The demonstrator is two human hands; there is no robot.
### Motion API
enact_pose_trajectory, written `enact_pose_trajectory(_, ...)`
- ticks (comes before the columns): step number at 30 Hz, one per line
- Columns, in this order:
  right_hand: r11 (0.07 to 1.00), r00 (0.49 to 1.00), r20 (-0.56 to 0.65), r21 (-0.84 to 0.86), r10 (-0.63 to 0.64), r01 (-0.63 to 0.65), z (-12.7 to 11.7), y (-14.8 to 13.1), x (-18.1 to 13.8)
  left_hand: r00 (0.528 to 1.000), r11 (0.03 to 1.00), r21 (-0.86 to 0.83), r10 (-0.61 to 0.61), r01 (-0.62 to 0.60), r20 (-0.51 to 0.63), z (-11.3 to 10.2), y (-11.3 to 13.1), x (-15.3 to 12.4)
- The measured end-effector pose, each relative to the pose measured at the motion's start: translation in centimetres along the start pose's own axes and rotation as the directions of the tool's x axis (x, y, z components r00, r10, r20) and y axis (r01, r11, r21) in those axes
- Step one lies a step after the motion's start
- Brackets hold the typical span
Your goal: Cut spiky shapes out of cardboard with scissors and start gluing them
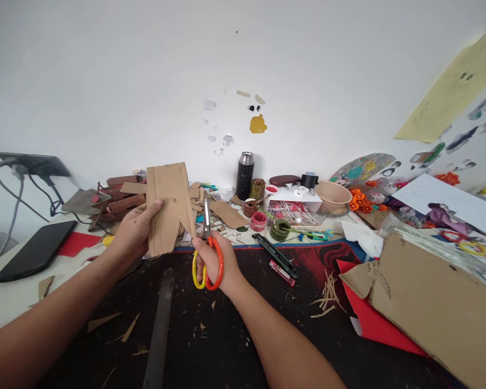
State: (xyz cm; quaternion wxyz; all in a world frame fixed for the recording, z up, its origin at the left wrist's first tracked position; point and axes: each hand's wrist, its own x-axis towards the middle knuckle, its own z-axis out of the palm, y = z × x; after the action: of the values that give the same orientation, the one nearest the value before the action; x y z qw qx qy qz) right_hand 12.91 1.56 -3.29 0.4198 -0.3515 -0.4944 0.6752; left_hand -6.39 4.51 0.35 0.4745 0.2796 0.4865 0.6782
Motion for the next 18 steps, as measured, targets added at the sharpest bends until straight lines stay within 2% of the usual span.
enact_pose_trajectory(7, 1.000, 1.000, -0.016, -0.011, -0.001, 0.000, -0.02, -0.17, 0.07, 0.989, 1.000, 0.007, -0.015, 0.014, 0.148, -0.74, -0.10, 0.19)
enact_pose_trajectory(9, 1.000, 1.000, -0.026, 0.000, 0.010, -0.010, -0.03, -0.11, 0.13, 0.987, 1.000, 0.009, -0.020, 0.019, 0.159, -0.82, -0.09, 0.21)
enact_pose_trajectory(13, 1.000, 1.000, -0.024, 0.019, 0.000, 0.000, -0.13, 0.12, 0.23, 0.996, 0.999, -0.045, 0.012, -0.008, 0.089, -0.78, -0.04, 0.49)
enact_pose_trajectory(18, 0.998, 1.000, -0.011, 0.054, -0.012, 0.012, -0.26, 0.31, 0.26, 0.998, 0.995, -0.098, 0.021, -0.027, -0.067, -0.54, 0.37, 0.82)
